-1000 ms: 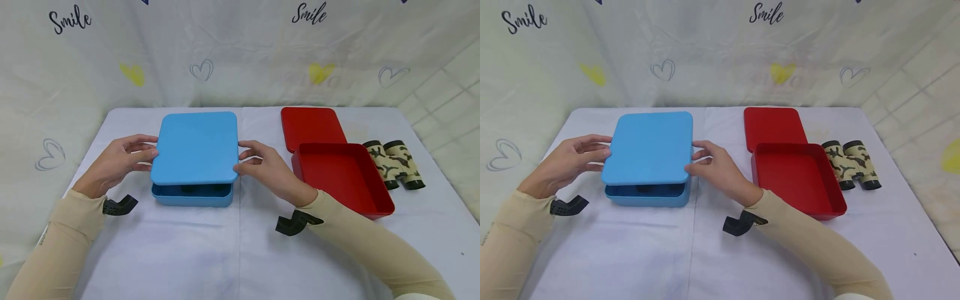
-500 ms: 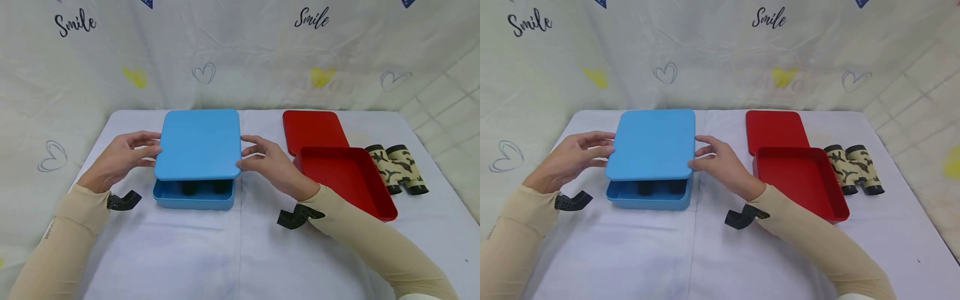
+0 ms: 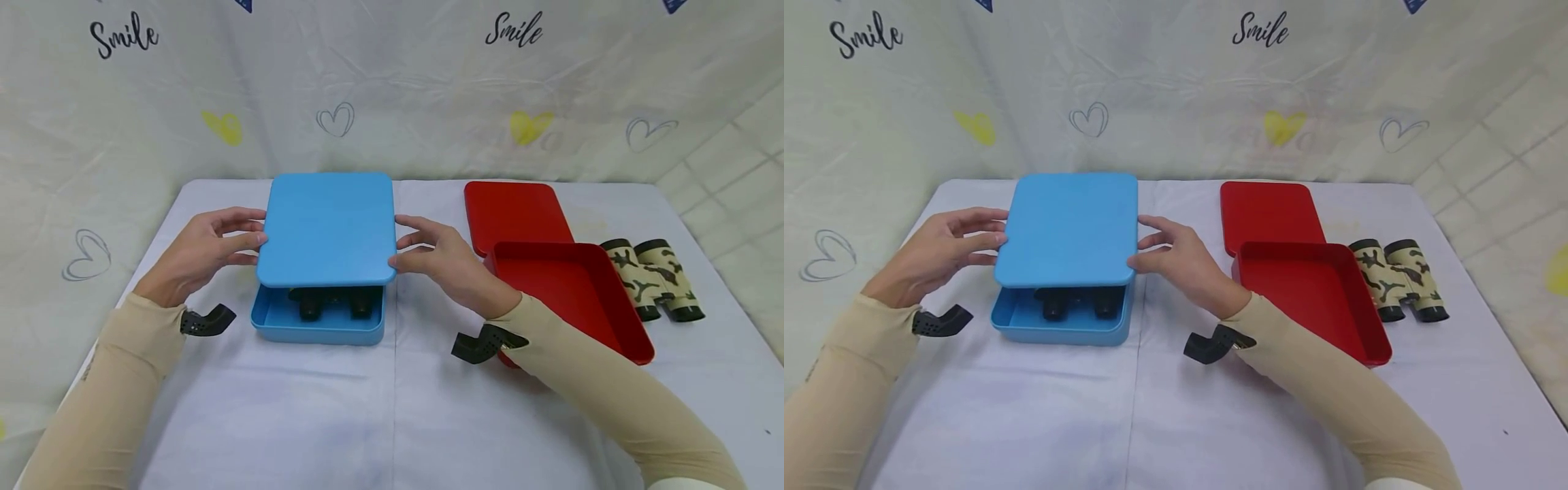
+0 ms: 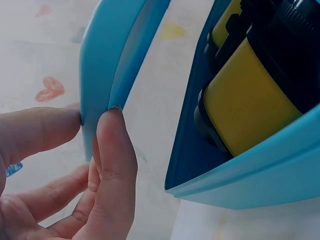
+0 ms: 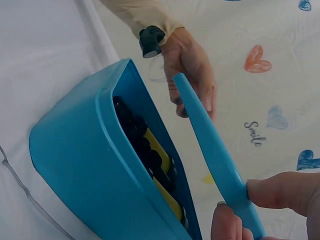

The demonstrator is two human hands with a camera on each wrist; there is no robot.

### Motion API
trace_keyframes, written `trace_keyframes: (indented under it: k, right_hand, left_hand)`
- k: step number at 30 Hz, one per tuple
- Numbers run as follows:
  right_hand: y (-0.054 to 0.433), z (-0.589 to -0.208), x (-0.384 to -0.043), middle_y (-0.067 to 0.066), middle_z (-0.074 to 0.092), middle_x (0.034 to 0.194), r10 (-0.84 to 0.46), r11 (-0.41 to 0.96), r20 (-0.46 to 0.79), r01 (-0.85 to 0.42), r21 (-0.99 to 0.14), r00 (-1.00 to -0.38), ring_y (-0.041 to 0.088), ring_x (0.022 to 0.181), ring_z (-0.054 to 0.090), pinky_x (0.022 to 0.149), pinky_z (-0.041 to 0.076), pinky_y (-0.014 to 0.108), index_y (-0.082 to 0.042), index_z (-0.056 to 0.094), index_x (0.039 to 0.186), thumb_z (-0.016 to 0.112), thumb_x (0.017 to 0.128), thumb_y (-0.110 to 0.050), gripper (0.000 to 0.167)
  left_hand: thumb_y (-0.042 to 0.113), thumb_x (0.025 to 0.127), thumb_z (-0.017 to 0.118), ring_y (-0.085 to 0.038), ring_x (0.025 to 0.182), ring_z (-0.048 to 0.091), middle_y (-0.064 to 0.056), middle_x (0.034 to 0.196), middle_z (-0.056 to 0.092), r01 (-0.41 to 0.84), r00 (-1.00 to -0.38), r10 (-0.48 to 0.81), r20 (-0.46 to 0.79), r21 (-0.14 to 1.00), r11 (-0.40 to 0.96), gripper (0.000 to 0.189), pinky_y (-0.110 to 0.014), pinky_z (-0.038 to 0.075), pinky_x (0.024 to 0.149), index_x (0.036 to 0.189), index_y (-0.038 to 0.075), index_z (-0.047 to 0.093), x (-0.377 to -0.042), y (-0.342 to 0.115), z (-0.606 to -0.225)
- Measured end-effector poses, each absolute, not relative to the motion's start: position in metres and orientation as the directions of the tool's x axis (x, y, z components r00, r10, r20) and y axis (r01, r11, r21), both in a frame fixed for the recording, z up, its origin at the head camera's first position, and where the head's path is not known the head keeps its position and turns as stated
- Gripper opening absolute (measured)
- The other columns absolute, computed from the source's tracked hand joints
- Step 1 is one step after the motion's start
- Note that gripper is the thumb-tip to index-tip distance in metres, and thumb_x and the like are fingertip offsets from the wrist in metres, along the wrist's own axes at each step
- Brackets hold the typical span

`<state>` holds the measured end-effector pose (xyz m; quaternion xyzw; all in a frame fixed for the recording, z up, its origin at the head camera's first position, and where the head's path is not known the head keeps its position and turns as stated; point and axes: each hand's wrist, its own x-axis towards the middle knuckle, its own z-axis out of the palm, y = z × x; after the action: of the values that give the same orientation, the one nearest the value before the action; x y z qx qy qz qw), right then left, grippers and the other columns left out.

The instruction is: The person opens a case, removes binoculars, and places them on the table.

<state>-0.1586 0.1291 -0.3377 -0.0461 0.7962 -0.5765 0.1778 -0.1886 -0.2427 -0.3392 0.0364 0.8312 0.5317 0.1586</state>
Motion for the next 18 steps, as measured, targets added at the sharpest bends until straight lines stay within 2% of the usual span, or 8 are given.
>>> trace_keyframes:
  k: [18]
  right_hand:
    - [0.126,-0.334,-0.186,0.01,0.059,0.139,-0.266,0.366,-0.244,0.137,-0.921,-0.933,0.029,0.121,0.063,0.111,0.052,0.053,-0.031,0.04,0.159,0.077,0.089,-0.023,0.079]
  left_hand:
    - [0.041,0.097,0.071,-0.007,0.103,0.07,0.001,0.129,0.057,-0.093,-0.955,0.219,-0.2,0.902,0.422,0.066,-0.025,0.063,0.088,0.153,0.014,0.048,-0.214,-0.242,-0.339]
